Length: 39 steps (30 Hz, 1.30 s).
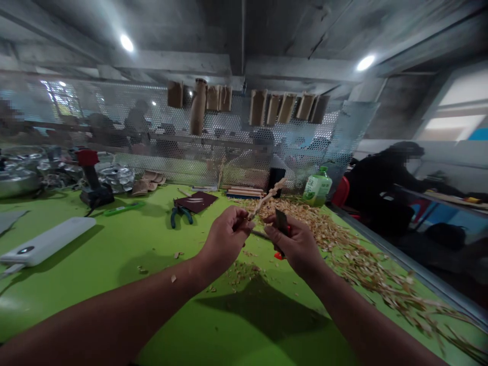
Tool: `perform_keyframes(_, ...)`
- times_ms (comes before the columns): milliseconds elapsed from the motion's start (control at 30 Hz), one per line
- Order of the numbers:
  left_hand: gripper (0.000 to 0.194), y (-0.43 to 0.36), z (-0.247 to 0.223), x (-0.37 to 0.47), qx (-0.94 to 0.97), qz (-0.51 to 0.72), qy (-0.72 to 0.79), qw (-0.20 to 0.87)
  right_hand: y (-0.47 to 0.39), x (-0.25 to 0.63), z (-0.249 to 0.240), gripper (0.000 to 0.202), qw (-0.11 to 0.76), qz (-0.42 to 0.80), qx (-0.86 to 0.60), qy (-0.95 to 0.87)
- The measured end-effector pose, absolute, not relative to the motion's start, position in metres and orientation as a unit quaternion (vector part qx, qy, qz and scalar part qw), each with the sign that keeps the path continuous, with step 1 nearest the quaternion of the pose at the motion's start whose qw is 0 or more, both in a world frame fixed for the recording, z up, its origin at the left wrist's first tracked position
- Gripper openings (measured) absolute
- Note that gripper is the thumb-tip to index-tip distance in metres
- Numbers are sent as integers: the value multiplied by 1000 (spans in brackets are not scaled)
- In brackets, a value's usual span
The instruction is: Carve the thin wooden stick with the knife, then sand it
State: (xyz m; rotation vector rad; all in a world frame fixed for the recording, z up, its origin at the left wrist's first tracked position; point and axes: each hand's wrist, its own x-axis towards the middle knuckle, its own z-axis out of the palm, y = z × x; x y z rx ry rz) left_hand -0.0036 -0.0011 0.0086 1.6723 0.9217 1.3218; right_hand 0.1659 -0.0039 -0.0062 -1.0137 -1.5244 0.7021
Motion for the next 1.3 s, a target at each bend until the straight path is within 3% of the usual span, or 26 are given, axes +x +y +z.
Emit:
perform_keyframes(233, 12, -3, 5, -3, 661, 493, 323, 464, -1, 167, -6, 33, 562, 298, -426, -643)
perform_keyframes(667, 17, -1, -4, -2, 713, 452, 322, 428, -11, 163, -3, 28, 581, 324, -402, -629)
perform_keyframes(900, 32, -5, 5, -4, 698, 398, 281, 525, -12, 161, -1, 31, 563, 334, -412, -634)
perform_keyframes(1100, 27, -2, 1, -3, 591, 414, 216, 658, -7, 162, -5, 37, 550, 346, -431, -626)
perform_keyframes(1300, 19, -2, 6, -3, 549, 428, 227, 682, -6, 167, -4, 34, 538, 334, -421, -649)
